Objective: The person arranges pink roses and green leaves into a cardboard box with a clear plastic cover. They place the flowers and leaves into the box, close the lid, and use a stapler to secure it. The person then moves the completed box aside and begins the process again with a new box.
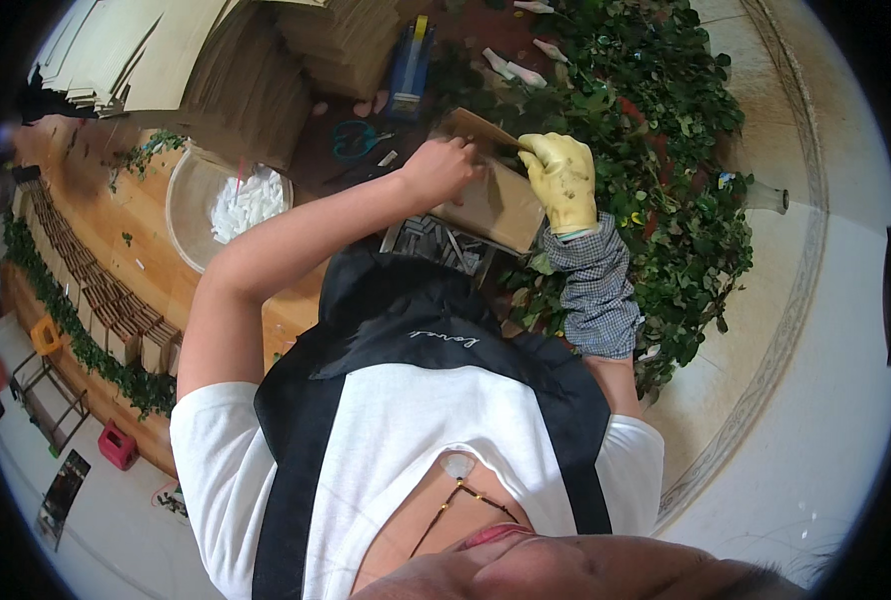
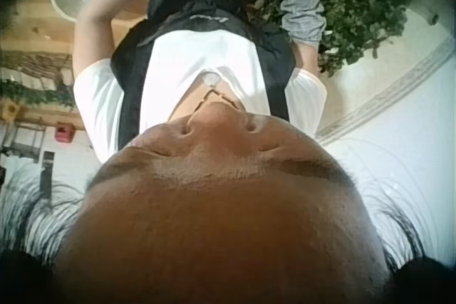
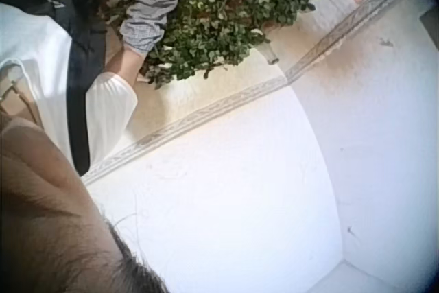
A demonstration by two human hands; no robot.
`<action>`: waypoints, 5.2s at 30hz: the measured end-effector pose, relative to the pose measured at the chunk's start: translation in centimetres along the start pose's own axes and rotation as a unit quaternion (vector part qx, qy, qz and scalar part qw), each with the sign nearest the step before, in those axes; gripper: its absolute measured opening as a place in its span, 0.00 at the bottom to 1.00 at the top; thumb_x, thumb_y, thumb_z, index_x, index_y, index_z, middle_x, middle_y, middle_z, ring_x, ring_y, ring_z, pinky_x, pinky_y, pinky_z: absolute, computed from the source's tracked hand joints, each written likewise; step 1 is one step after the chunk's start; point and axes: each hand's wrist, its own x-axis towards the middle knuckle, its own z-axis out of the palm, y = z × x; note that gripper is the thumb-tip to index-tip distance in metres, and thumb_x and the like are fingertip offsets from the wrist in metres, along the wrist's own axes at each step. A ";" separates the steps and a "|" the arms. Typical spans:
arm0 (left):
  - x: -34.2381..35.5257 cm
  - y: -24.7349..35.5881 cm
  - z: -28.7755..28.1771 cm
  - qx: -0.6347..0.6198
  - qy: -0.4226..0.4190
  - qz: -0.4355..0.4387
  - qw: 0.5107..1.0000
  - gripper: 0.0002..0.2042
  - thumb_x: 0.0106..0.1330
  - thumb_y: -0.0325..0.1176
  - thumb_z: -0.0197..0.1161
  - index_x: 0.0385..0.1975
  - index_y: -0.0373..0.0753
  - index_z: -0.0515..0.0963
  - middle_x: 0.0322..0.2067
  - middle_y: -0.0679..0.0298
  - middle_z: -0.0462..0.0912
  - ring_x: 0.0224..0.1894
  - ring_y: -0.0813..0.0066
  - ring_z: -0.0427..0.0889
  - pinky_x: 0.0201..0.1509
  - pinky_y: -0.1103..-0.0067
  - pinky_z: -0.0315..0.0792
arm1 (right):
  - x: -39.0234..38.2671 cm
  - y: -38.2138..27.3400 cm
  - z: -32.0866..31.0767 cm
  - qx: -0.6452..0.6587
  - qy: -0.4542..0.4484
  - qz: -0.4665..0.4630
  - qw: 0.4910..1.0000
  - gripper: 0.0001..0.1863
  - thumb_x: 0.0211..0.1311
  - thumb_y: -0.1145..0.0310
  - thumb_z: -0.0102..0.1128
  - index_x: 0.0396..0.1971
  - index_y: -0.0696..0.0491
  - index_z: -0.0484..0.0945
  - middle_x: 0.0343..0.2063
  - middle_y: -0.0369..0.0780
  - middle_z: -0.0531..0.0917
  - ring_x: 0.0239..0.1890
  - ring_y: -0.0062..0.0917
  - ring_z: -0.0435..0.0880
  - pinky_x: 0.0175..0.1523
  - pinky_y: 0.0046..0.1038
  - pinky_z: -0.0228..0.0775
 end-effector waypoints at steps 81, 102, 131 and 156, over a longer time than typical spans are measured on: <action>-19.4 0.9 8.7 -0.048 0.163 -0.283 0.944 0.29 0.60 0.30 0.54 0.66 0.48 0.69 0.46 0.58 0.75 0.49 0.61 0.74 0.60 0.65 0.64 | -2.1 -3.0 3.9 0.186 -0.228 0.061 0.954 0.21 0.65 0.72 0.58 0.59 0.52 0.77 0.48 0.47 0.84 0.48 0.39 0.83 0.55 0.34 0.74; -16.6 -3.5 6.5 0.002 0.138 -0.122 0.983 0.23 0.58 0.33 0.57 0.56 0.40 0.75 0.43 0.60 0.77 0.47 0.65 0.76 0.57 0.67 0.68 | -2.0 -3.7 4.1 0.185 -0.206 0.076 0.958 0.22 0.64 0.72 0.58 0.59 0.51 0.77 0.49 0.46 0.84 0.48 0.39 0.84 0.53 0.34 0.76; -4.4 -14.0 4.3 -0.807 -0.259 -0.264 0.461 0.17 0.71 0.38 0.59 0.52 0.32 0.76 0.43 0.54 0.86 0.42 0.66 0.87 0.50 0.70 0.81 | -1.9 -3.5 4.1 0.168 -0.142 0.034 0.975 0.25 0.61 0.73 0.59 0.61 0.50 0.74 0.22 0.44 0.77 0.30 0.39 0.77 0.41 0.40 0.70; -6.8 6.0 -5.2 -0.513 0.089 0.093 0.849 0.50 0.56 0.31 0.71 0.73 0.31 0.41 0.70 0.41 0.56 0.72 0.43 0.57 0.75 0.62 0.55 | -10.8 -9.5 0.4 0.673 0.027 0.413 0.613 0.20 0.65 0.62 0.66 0.51 0.58 0.75 0.33 0.35 0.82 0.33 0.19 0.81 0.37 0.22 0.75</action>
